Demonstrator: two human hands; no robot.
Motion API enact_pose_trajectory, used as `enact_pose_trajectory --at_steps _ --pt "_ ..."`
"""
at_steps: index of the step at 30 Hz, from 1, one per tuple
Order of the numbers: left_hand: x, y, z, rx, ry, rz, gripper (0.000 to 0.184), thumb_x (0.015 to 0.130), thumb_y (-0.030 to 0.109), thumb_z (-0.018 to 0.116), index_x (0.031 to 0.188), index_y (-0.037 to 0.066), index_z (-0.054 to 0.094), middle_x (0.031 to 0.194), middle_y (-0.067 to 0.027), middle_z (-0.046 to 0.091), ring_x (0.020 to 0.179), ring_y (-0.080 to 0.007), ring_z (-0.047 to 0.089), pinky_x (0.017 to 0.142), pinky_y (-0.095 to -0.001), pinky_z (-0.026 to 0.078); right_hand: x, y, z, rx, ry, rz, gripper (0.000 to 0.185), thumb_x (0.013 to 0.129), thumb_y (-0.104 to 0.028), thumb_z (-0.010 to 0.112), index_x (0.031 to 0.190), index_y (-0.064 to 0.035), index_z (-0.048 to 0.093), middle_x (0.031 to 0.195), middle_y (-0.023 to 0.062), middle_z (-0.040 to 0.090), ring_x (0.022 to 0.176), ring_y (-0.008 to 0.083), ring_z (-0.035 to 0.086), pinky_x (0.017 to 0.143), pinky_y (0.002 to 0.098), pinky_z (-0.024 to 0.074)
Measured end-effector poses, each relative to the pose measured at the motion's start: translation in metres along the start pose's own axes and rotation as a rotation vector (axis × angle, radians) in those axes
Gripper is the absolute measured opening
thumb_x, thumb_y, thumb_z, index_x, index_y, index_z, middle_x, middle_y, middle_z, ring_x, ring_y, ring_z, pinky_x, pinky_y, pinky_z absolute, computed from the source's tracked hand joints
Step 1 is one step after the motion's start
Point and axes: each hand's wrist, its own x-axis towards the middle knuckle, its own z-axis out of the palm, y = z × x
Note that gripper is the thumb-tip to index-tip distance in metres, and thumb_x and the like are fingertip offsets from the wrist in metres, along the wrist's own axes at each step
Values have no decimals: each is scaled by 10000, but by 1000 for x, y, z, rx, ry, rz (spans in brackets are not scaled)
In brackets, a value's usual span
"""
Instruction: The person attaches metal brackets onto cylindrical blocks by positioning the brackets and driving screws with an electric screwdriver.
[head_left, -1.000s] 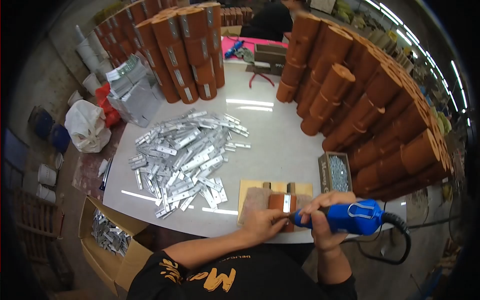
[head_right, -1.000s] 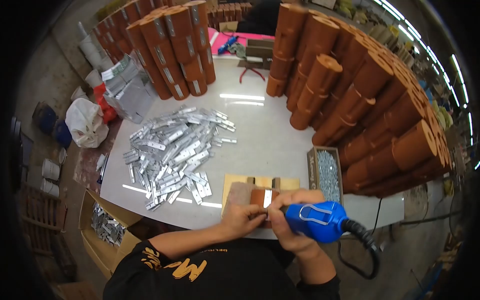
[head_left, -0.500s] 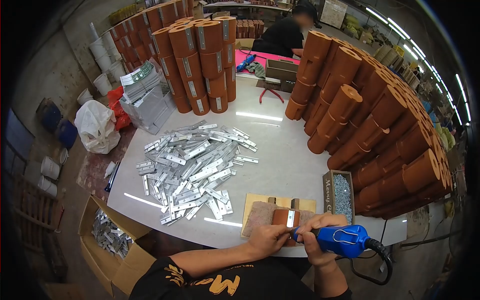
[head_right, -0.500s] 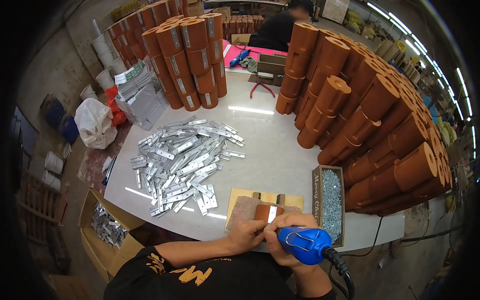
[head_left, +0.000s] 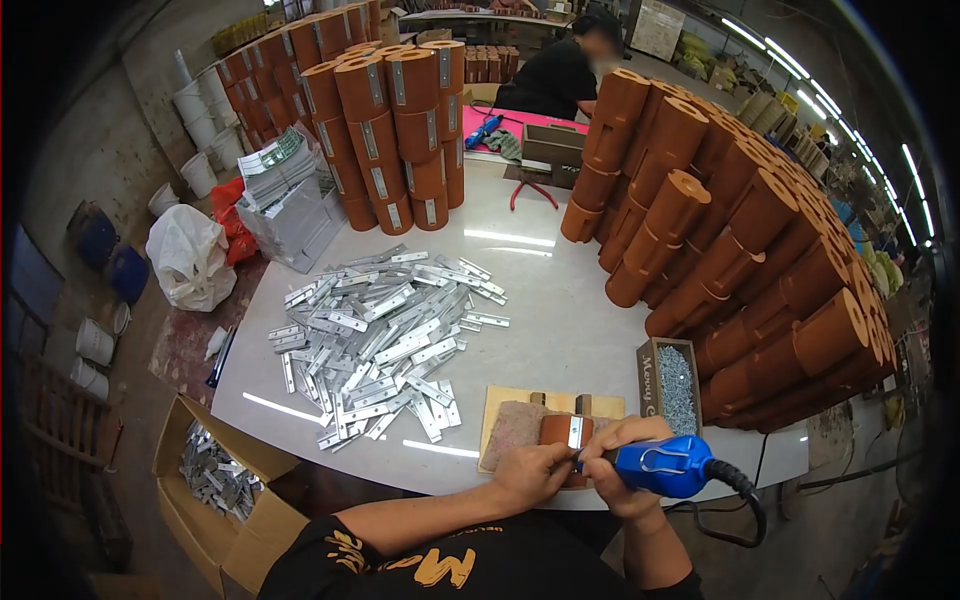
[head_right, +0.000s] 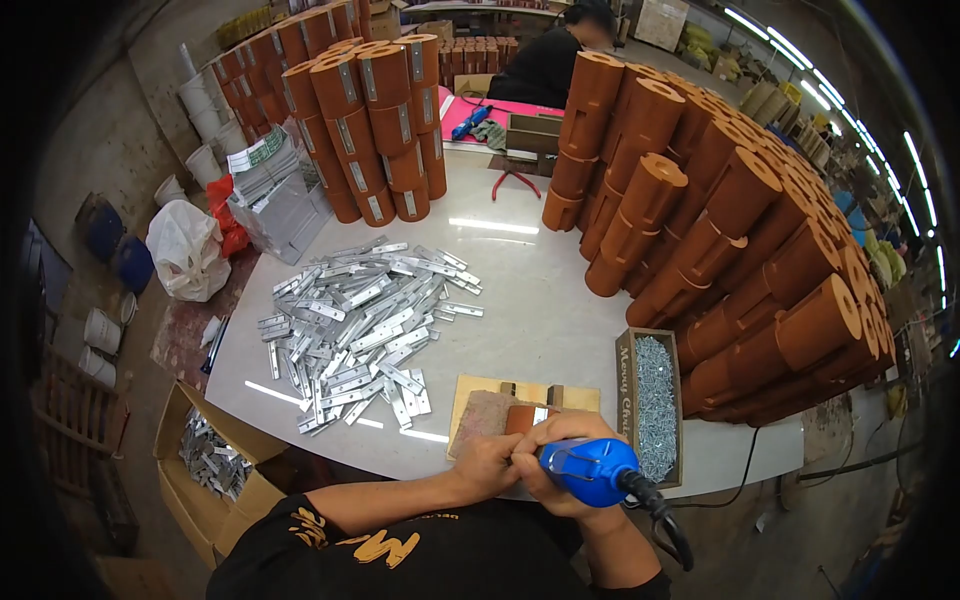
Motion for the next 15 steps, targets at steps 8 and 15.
enact_pose_trajectory --at_steps 8,15 --pt "13 4 -47 98 -408 -186 1172 690 584 792 1534 126 121 679 -176 640 717 -390 673 632 -443 515 9 -35 -23 359 184 -49 301 880 -191 676 1028 -46 458 849 117 589 609 180 598 623 335 550" --pt "14 -34 -56 288 -607 -129 1265 650 596 815 1533 61 84 699 -138 607 729 -341 663 612 -412 500 -30 -5 -46 16 478 725 260 792 -37 746 988 3 579 779 77 623 537 132 584 504 253 489"
